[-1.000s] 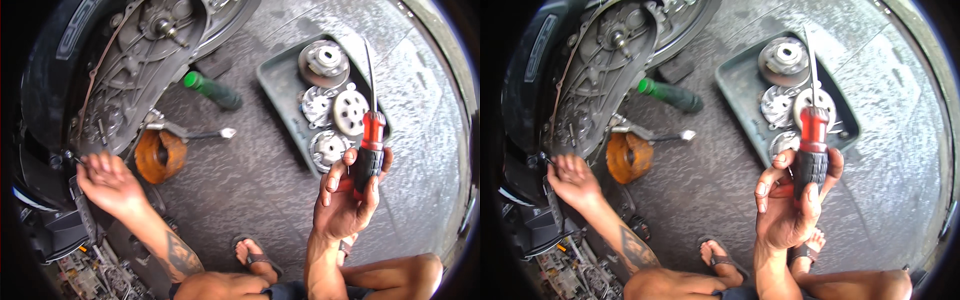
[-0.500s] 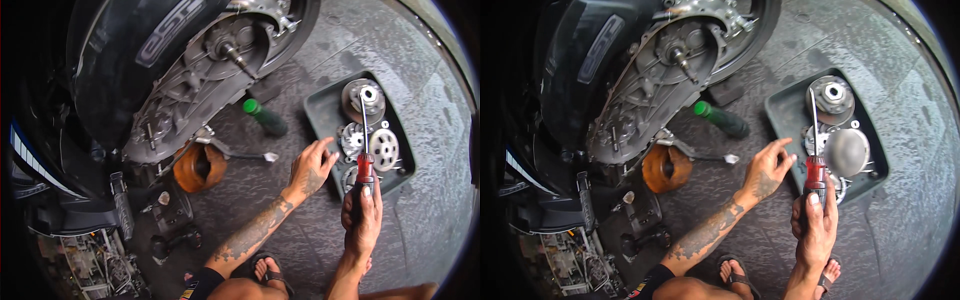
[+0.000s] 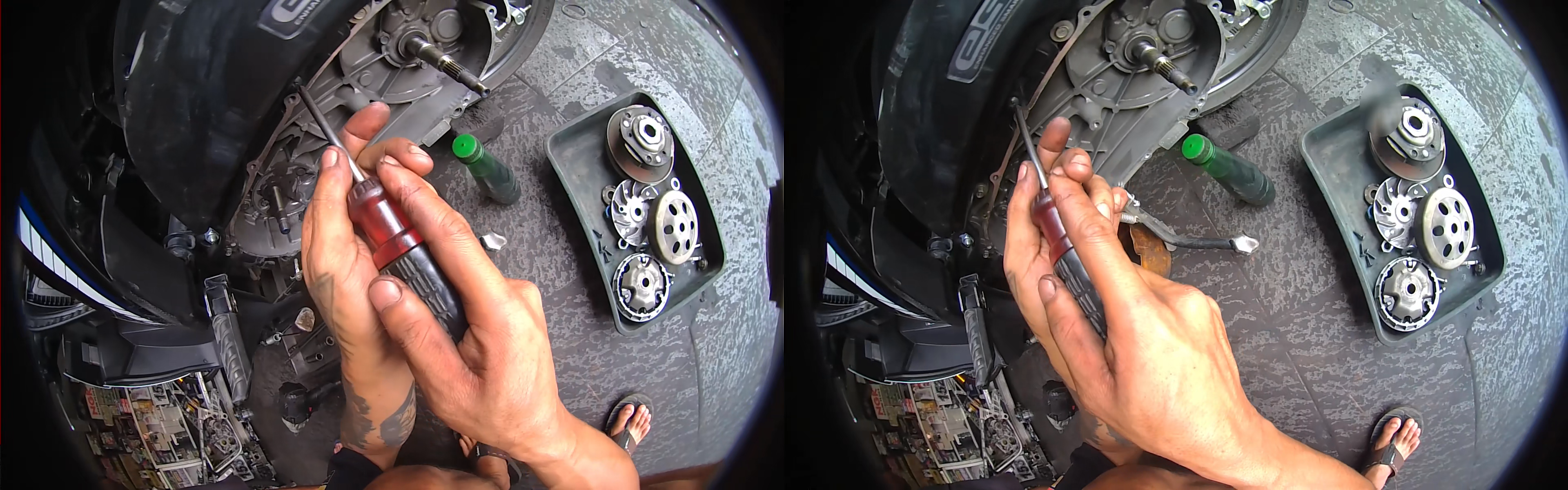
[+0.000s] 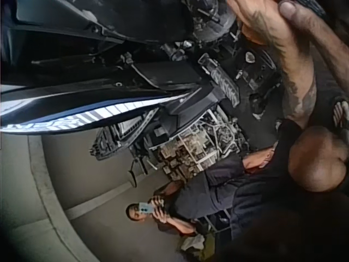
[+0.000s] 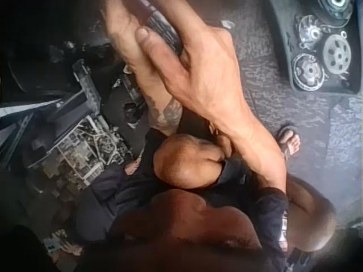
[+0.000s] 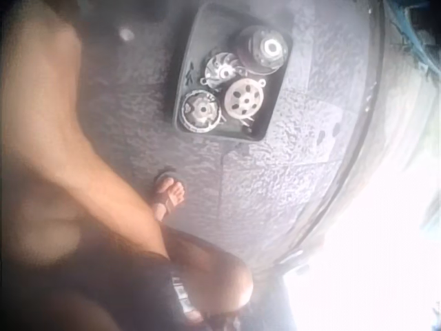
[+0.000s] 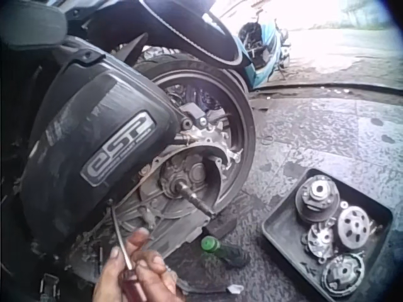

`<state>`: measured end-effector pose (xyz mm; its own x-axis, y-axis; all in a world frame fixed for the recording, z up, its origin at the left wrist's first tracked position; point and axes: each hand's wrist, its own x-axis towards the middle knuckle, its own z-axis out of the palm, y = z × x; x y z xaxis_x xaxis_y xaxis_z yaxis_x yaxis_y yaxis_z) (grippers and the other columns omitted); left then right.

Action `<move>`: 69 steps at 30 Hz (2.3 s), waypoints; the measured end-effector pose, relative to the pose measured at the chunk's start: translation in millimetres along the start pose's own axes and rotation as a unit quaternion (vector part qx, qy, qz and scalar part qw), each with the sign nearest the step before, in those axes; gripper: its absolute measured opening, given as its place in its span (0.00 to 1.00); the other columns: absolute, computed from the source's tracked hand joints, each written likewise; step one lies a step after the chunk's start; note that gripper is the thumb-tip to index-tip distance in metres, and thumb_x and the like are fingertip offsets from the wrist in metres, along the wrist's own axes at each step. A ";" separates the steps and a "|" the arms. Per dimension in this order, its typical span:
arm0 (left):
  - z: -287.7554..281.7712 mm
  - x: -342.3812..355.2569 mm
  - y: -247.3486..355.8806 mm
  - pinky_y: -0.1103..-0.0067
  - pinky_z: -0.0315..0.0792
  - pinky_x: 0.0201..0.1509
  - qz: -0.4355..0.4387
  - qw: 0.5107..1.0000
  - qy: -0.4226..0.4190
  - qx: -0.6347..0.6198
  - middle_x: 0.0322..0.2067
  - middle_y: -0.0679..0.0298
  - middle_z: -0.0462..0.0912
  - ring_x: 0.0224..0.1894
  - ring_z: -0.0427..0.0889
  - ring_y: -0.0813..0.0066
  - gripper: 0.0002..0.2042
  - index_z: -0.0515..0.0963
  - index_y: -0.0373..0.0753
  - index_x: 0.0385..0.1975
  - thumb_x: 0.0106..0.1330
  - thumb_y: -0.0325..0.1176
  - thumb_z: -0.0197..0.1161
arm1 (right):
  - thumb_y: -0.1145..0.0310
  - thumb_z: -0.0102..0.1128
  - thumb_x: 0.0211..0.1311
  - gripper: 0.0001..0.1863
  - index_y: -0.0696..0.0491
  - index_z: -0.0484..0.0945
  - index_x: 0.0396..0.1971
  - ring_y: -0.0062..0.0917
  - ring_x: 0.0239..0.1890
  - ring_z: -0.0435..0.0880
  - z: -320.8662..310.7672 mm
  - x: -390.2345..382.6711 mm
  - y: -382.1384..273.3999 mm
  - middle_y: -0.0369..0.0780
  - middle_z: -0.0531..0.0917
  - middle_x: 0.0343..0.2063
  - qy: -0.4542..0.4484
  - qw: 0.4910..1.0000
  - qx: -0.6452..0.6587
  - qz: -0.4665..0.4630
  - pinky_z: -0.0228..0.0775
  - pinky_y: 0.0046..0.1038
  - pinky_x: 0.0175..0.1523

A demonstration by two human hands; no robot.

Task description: The person unscrews bolts from a motorcycle engine cover, removes the cover, and places motorcycle parts into a plastic bin while sitting on the ground.

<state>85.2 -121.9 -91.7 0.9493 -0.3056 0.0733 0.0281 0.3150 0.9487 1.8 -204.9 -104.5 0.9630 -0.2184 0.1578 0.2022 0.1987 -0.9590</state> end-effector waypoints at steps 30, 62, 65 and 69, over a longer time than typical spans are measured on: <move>9.3 8.1 8.8 0.80 0.72 0.45 0.001 0.998 0.060 -0.026 0.36 0.60 0.78 0.37 0.76 0.77 0.17 0.72 0.34 0.45 0.74 0.43 0.44 | 0.66 0.48 0.69 0.25 0.65 0.64 0.60 0.20 0.47 0.74 -10.2 13.2 -24.5 0.43 0.75 0.51 -0.028 0.970 0.202 0.134 0.66 0.16 0.48; -13.5 34.8 12.1 0.78 0.62 0.45 -0.100 0.990 0.027 -0.096 0.37 0.74 0.85 0.40 0.78 0.85 0.10 0.83 0.47 0.37 0.66 0.40 0.56 | 0.64 0.55 0.64 0.30 0.50 0.60 0.65 0.26 0.25 0.82 3.5 44.0 -86.1 0.45 0.83 0.42 -0.089 0.938 -0.301 0.144 0.73 0.28 0.30; 7.9 32.4 29.4 0.83 0.67 0.45 -0.141 0.989 0.021 -0.047 0.41 0.68 0.84 0.41 0.78 0.83 0.14 0.81 0.40 0.43 0.69 0.40 0.53 | 0.69 0.52 0.61 0.27 0.53 0.64 0.62 0.46 0.35 0.84 -0.9 49.9 -108.1 0.56 0.79 0.45 -0.127 0.812 -0.570 0.020 0.76 0.41 0.40; -2.7 40.5 16.6 0.78 0.68 0.51 -0.148 0.970 -0.027 -0.193 0.40 0.66 0.81 0.44 0.76 0.77 0.14 0.78 0.39 0.44 0.70 0.40 0.49 | 0.72 0.51 0.57 0.29 0.48 0.62 0.62 0.47 0.31 0.83 18.0 46.5 -108.7 0.53 0.78 0.33 -0.129 0.638 -0.754 -0.093 0.77 0.41 0.33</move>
<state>124.9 -126.7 -73.9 0.8642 -0.4776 -0.1582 0.4219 0.5165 0.7451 27.8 -219.5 11.3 0.9840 0.0982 0.1486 0.1030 -0.9944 -0.0250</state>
